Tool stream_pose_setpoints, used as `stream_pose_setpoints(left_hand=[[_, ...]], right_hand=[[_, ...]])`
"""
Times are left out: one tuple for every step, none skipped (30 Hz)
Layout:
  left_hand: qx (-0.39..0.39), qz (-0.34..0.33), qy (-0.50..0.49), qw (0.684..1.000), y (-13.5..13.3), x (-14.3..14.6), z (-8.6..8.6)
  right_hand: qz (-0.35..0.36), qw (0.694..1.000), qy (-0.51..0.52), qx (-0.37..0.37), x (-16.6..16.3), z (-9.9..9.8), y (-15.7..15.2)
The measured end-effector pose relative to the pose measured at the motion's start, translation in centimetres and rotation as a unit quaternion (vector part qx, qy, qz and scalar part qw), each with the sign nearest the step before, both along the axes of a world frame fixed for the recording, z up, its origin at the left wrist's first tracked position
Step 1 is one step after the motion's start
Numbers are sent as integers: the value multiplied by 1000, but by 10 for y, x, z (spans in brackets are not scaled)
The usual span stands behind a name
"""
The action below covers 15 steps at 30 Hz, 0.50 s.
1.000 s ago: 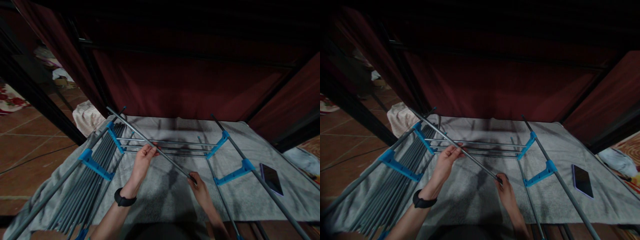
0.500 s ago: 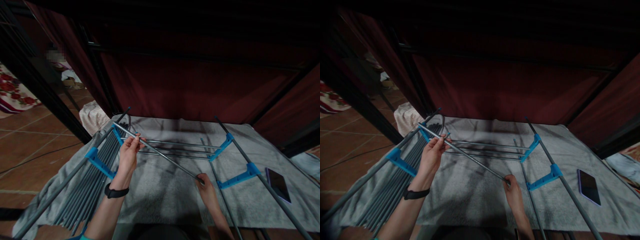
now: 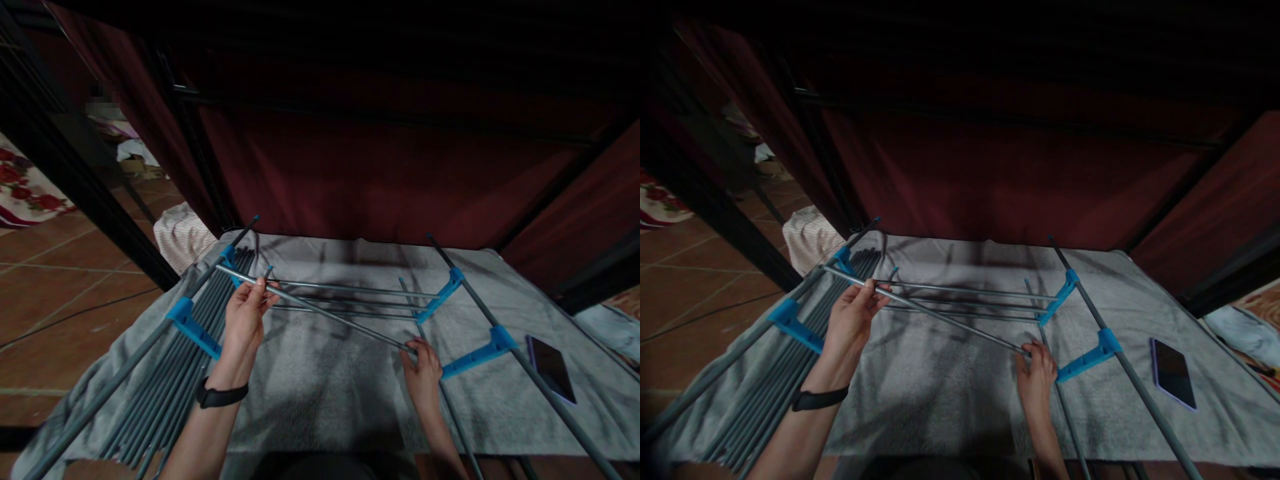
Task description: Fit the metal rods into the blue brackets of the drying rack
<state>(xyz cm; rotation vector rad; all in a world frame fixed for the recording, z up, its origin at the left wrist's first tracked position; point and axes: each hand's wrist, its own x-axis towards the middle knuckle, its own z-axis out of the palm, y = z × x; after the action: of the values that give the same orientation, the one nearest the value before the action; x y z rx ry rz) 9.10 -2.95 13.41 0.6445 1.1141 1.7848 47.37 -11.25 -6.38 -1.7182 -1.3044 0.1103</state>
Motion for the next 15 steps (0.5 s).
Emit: stream_pose_setpoints(left_hand=[[-8, 3, -6, 1000, -1, -1, 1], [-17, 6, -13, 1000, -2, -1, 1], [-24, 8, -20, 999, -3, -2, 2], [-32, 11, -28, 999, -4, -3, 3], [-40, 15, -35, 998, -4, -3, 3], [-48, 18, -43, 998, -4, -5, 4], [-56, 21, -50, 997, -3, -6, 3], [-62, 23, -58, 996, -2, -6, 3], [-67, 26, -65, 995, -1, -7, 2], [-72, 29, -73, 994, 0, -7, 2], [-76, 33, -80, 993, 0, -6, 1], [-78, 35, -83, 993, -1, -6, 1], [-77, 34, -81, 993, -3, -5, 1], [-71, 27, -74, 994, -6, -4, 2], [-65, 19, -67, 995, -9, -3, 2]], right_hand=[[-9, 1000, 8, 8, 1, 0, 2], [-18, 1000, 19, 16, 2, 1, 4], [-29, 999, 32, 25, 3, 2, 6], [-41, 998, 45, 35, 4, 5, 9], [-54, 996, 58, 44, 4, 8, 12], [-69, 994, 70, 54, 3, 12, 15], [-77, 992, 80, 63, 2, 17, 19], [-82, 990, 93, 70, 1, 21, 23], [-86, 986, 116, 78, 0, 25, 29], [-89, 981, 151, 84, 0, 29, 34], [-95, 971, 200, 94, -1, 33, 40], [-105, 955, 256, 104, -2, 37, 46], [-109, 937, 311, 113, -2, 41, 52], [-110, 916, 364, 125, -3, 45, 57], [-108, 894, 411, 140, -4, 50, 61]])
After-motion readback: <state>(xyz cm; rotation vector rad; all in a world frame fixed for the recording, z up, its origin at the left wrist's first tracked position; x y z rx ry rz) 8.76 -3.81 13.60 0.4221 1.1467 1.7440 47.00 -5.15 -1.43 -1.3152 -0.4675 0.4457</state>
